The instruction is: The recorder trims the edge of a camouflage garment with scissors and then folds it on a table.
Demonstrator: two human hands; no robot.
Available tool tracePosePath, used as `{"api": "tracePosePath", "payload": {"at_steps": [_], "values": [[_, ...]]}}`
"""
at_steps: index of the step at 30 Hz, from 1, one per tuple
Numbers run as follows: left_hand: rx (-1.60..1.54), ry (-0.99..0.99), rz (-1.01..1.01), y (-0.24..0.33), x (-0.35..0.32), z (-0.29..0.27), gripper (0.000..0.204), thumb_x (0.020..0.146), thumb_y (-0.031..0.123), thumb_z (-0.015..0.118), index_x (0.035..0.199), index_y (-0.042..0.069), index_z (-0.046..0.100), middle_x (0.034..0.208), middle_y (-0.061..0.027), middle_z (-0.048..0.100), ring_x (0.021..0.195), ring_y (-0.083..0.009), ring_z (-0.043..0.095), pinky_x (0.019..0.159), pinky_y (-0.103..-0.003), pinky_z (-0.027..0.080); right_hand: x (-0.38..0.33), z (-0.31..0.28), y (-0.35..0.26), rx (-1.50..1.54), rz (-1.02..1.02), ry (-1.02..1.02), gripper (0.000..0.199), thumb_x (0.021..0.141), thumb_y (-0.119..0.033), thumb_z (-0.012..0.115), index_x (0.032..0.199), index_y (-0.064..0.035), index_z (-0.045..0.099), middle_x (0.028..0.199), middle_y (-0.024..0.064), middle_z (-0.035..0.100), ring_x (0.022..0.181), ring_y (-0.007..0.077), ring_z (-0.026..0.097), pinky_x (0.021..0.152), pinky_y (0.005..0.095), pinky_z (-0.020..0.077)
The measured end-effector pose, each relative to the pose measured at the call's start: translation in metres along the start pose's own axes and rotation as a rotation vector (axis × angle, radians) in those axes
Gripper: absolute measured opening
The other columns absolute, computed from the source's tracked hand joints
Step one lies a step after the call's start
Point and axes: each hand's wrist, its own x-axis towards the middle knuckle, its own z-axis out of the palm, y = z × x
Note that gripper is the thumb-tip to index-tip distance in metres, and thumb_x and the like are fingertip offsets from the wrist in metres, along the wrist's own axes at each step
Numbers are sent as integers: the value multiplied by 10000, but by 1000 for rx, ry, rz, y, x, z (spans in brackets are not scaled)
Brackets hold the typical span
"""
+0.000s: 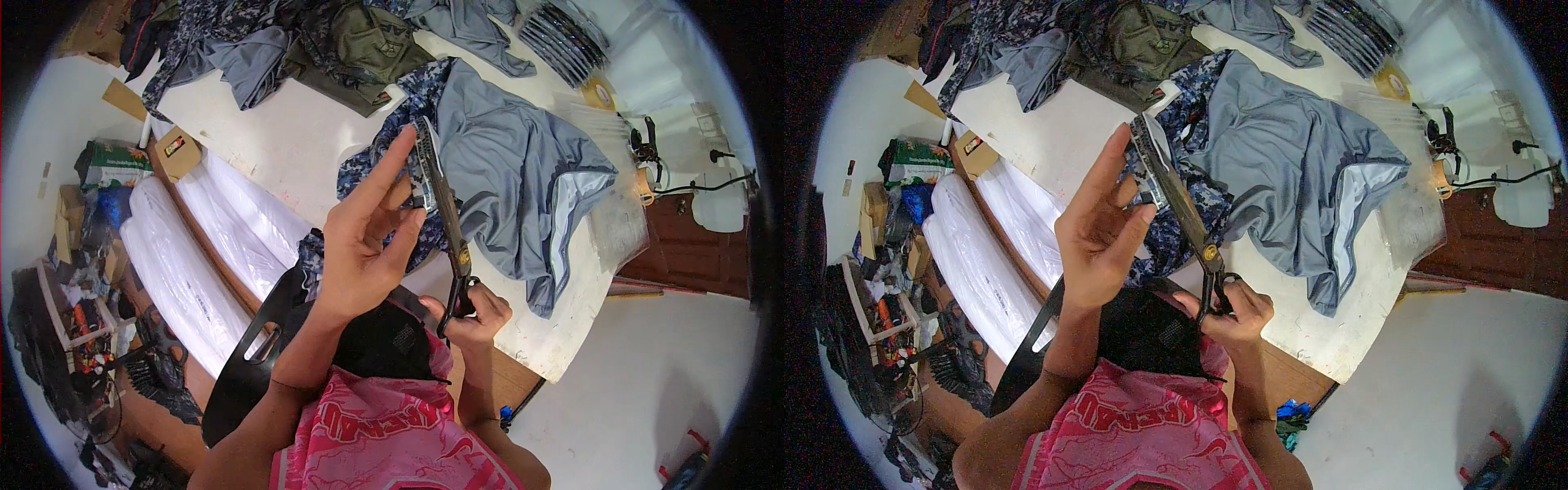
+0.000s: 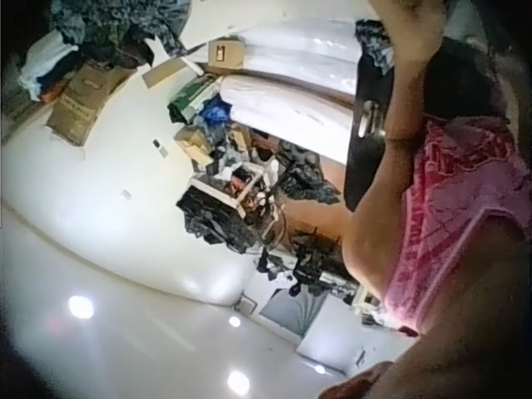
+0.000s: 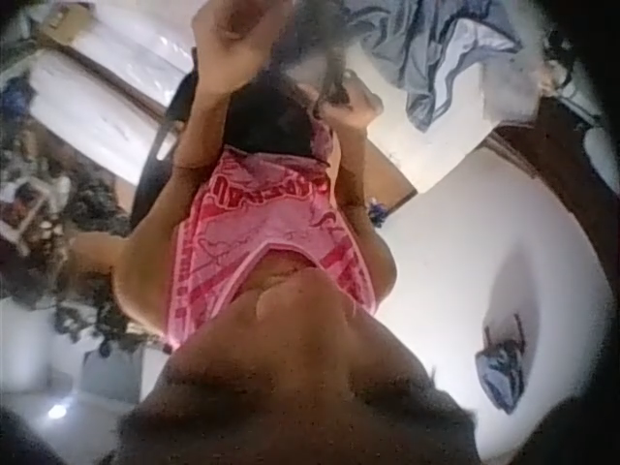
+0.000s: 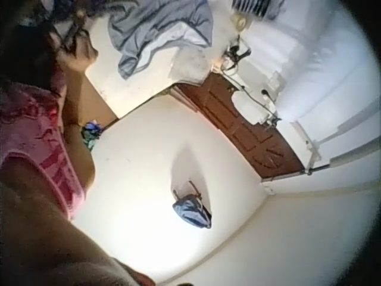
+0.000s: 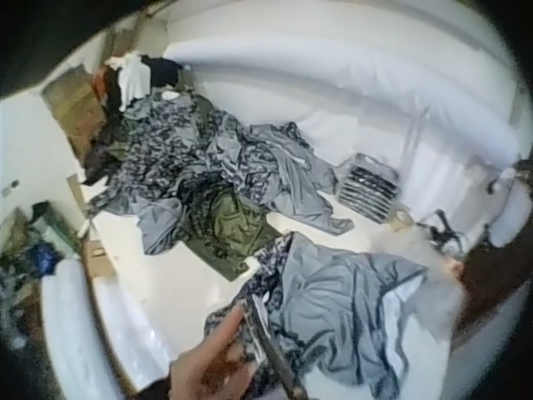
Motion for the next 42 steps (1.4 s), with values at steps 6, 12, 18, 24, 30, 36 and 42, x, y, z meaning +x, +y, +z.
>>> {"api": "tracePosePath", "payload": {"at_steps": [6,12,18,24,30,36,42], "values": [[36,6,-19,-1,0,2,641,817,-188,508,1405,-98,270,1483,-193,289,1272,-240,439,974,-293,419,1,6,1,4,-38,49,494,581,-282,901,553,-90,447,494,-7,442,393,130,455,388,254,373],[37,3,-24,0,1,6,641,820,-179,513,1405,-105,260,1482,-197,289,1270,-235,438,983,-298,407,-5,9,8,-5,3,89,514,576,-357,897,566,-81,463,469,-13,432,389,116,407,403,243,332],[33,11,-38,-3,0,7,649,816,-184,517,1404,-116,250,1486,-201,277,1283,-237,420,1001,-308,391,-7,10,10,-3,19,84,508,578,-361,895,570,-86,467,473,-13,435,388,114,404,404,250,332],[53,-2,-20,-2,-1,7,640,822,-183,504,1404,-118,246,1487,-204,273,1291,-239,410,1009,-313,383,1,10,6,-12,-24,82,521,602,-305,888,546,-102,412,481,-8,417,381,130,437,381,251,357],[66,-25,-16,-5,1,3,641,821,-191,497,1404,-120,241,1471,-211,298,1292,-245,411,1018,-325,375,-5,18,14,18,-11,115,521,585,-378,889,578,-86,457,472,-10,426,382,116,407,389,246,324],[41,5,21,-10,-2,6,618,837,-184,483,1413,-50,304,1479,-162,319,1270,-196,426,917,-217,418,-7,18,13,-5,-24,117,533,600,-369,886,567,-90,432,468,-9,425,381,114,405,387,247,322],[2,-31,59,-14,-3,5,617,837,-191,487,1410,-63,300,1481,-168,313,1282,-201,412,920,-227,416,-8,17,13,18,-6,125,541,608,-355,884,560,-89,415,466,-10,420,377,122,400,386,244,319]]}}
